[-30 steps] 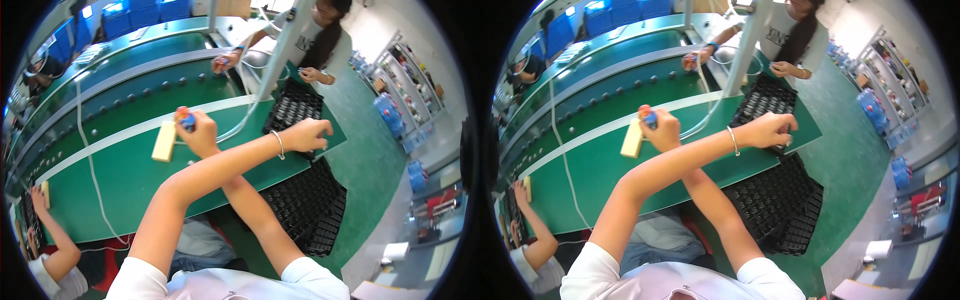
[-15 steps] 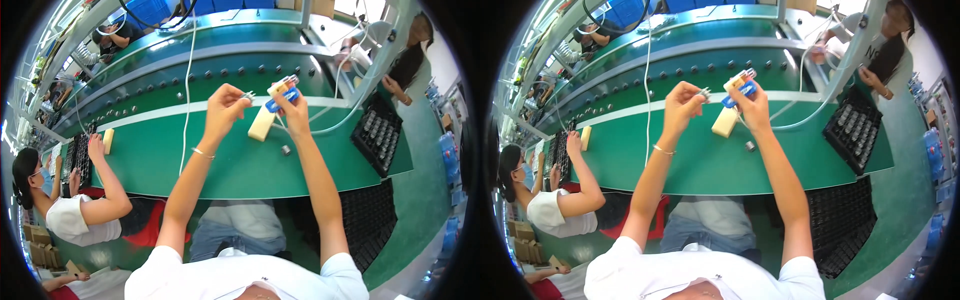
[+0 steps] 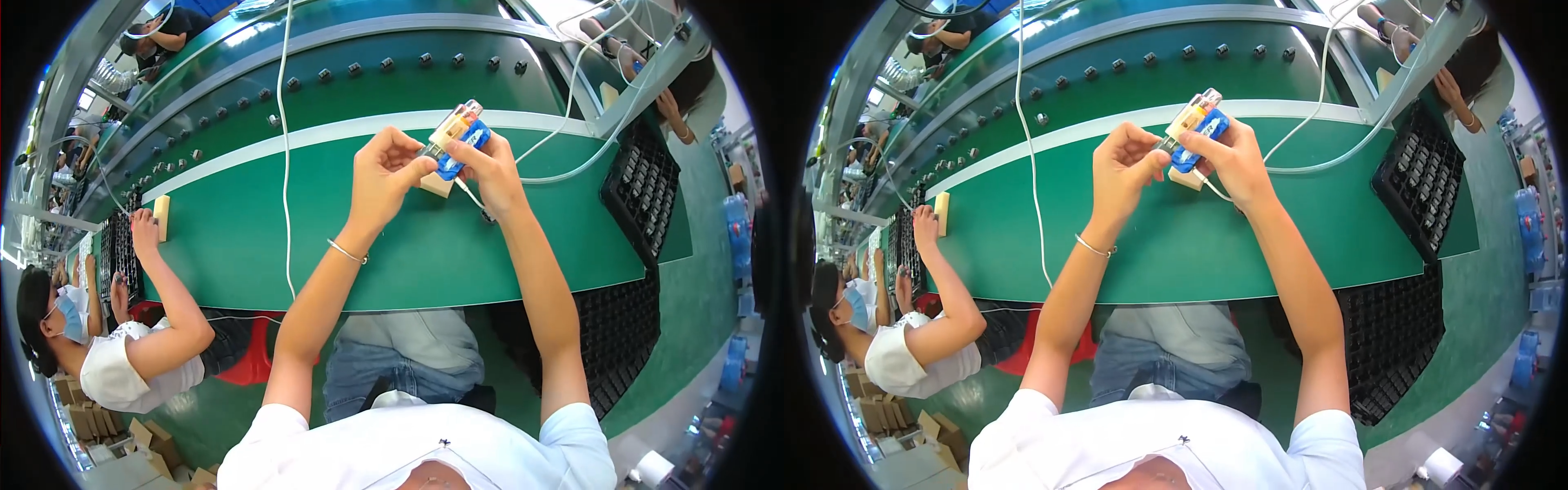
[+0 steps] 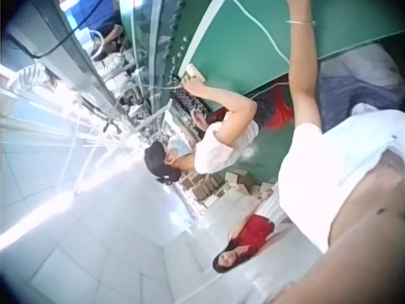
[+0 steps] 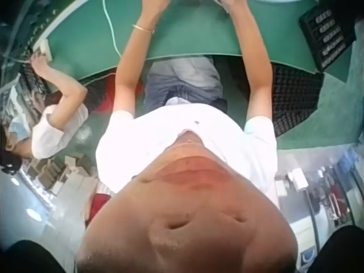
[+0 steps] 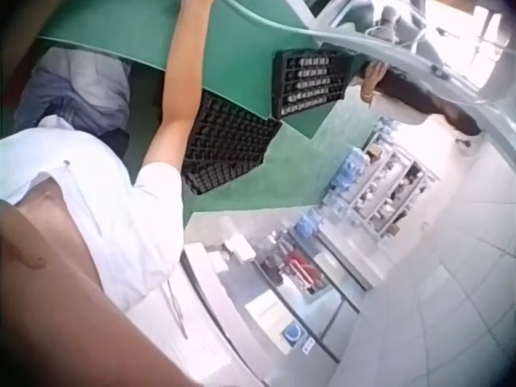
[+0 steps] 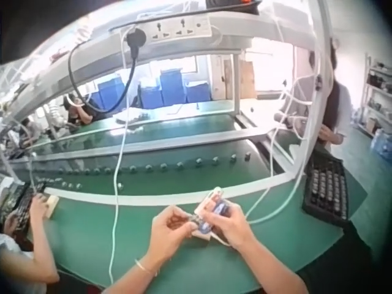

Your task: The person assembles small electronic components by hand, taking blue connectors from a component tray and attaching them to other electronic components on a workstation.

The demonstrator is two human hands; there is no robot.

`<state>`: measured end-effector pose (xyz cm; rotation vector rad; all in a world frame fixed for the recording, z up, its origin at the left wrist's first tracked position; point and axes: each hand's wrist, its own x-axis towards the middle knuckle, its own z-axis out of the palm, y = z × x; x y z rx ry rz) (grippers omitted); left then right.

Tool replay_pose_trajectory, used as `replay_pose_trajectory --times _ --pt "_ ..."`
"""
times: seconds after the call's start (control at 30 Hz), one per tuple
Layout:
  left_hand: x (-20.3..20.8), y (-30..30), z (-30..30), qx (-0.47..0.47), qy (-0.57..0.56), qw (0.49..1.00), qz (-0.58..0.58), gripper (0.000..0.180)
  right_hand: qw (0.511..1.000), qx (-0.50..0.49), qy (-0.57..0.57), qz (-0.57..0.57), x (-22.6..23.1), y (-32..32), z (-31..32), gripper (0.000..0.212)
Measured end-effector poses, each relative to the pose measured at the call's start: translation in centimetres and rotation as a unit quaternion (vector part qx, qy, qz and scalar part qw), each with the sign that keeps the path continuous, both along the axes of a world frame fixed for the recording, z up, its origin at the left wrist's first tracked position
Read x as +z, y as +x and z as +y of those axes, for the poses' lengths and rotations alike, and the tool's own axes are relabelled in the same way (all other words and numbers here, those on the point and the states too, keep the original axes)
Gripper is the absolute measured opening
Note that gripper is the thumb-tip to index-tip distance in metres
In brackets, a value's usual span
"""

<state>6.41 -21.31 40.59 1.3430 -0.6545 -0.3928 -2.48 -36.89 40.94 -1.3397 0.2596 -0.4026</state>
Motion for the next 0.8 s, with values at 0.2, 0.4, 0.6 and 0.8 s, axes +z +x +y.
replay_pose_trajectory --times 0.2,0.4,0.6,0.8 --pt "-1.6 0.9 -0.4 -0.101 -0.044 0.988 0.108 0.031 0.993 0.101 0.034 0.044 -1.4 0.0 -1.7 0.028" --pt "-1.8 0.0 -1.1 -0.083 -0.007 0.994 0.071 0.032 0.990 0.114 0.042 0.075 -1.9 -0.5 -2.9 0.032" --pt "-2.3 0.8 -1.2 -0.029 -0.009 0.998 0.057 0.025 0.989 -0.061 -0.132 0.021 -1.7 -0.4 -4.4 0.035" --pt "-1.3 -2.0 -2.0 0.152 -0.023 0.963 -0.222 0.009 0.868 -0.161 -0.468 0.040 -1.9 -0.5 -2.7 0.037"
